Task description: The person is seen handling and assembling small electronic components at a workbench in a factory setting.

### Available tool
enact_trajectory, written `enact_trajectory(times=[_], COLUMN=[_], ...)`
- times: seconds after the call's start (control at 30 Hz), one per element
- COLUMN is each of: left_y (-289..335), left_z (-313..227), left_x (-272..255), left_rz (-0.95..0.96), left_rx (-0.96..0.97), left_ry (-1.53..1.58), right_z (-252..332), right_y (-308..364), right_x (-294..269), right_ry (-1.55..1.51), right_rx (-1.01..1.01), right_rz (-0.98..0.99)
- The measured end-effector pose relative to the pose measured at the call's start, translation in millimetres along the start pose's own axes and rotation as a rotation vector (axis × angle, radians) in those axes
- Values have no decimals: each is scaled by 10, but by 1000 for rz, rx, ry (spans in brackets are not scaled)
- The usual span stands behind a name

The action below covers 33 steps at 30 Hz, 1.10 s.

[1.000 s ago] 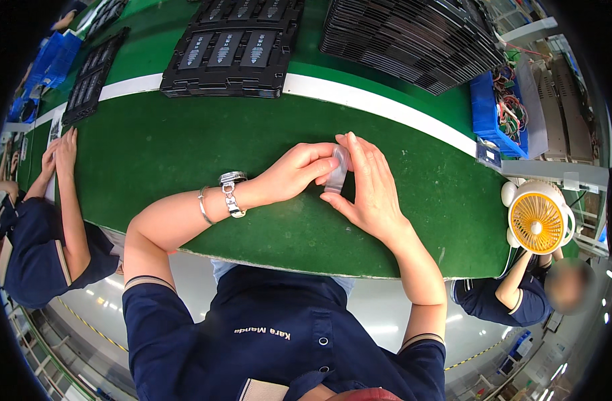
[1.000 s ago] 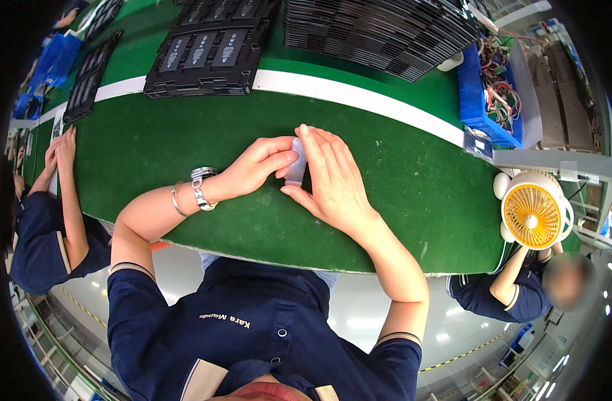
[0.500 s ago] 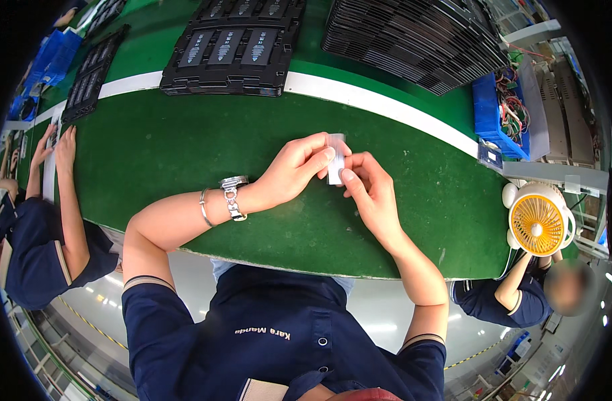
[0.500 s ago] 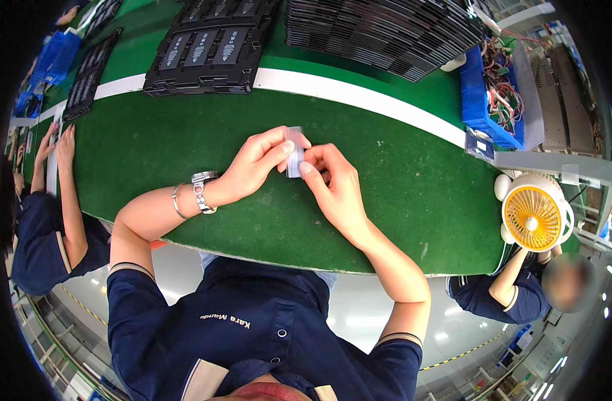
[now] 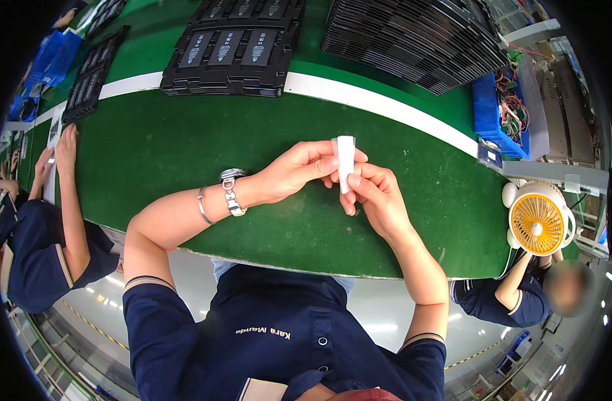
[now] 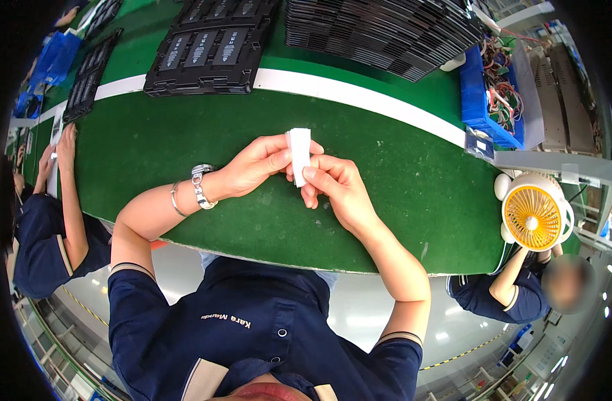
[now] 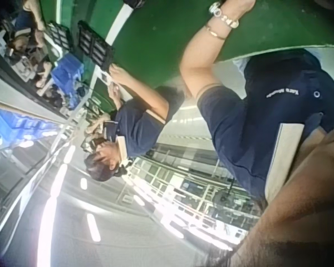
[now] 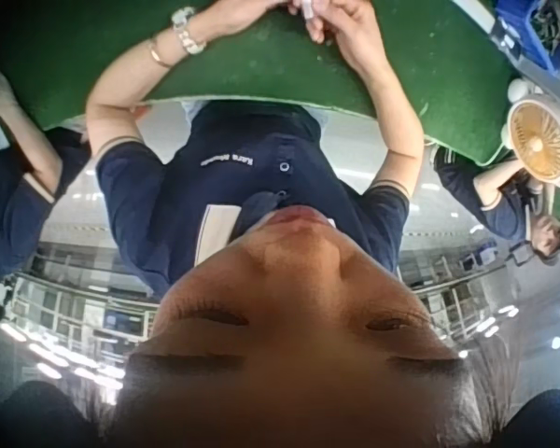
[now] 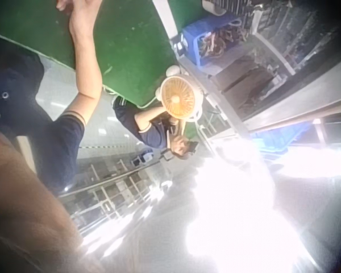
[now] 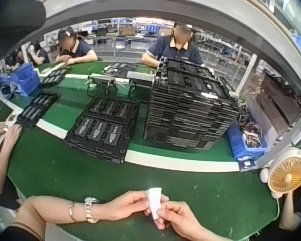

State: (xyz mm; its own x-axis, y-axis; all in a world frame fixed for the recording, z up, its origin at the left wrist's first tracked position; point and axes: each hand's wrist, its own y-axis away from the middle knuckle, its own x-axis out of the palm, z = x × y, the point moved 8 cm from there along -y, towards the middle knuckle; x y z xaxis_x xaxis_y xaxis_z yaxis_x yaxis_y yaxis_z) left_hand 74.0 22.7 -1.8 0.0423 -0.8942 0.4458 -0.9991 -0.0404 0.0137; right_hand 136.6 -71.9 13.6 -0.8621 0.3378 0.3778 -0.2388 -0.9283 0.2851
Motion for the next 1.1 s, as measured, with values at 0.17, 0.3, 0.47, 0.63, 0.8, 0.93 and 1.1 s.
enact_trajectory(times=[0.17,0.3,0.47,0.63,0.8,0.93,1.1], left_y=[2,6,3,28,36,52,33], left_z=[0,27,5,84,68,31,31], left_x=[17,18,49,28,51,75,51], left_rz=[49,83,46,61,37,17,9], left_rx=[7,23,-16,-70,-22,55,70], left_ry=[76,78,24,-3,68,-118,-120], right_z=[-52,-65,-84,-74,-45,-65,-6], right_y=[-4,-2,0,1,17,19,31], right_x=[-11,19,-55,-79,-71,-86,-115], right_ry=[14,47,146,247,390,409,728], right_rx=[-9,24,-29,-47,-81,-79,-108], right_rz=[58,61,24,-53,-131,-135,-194])
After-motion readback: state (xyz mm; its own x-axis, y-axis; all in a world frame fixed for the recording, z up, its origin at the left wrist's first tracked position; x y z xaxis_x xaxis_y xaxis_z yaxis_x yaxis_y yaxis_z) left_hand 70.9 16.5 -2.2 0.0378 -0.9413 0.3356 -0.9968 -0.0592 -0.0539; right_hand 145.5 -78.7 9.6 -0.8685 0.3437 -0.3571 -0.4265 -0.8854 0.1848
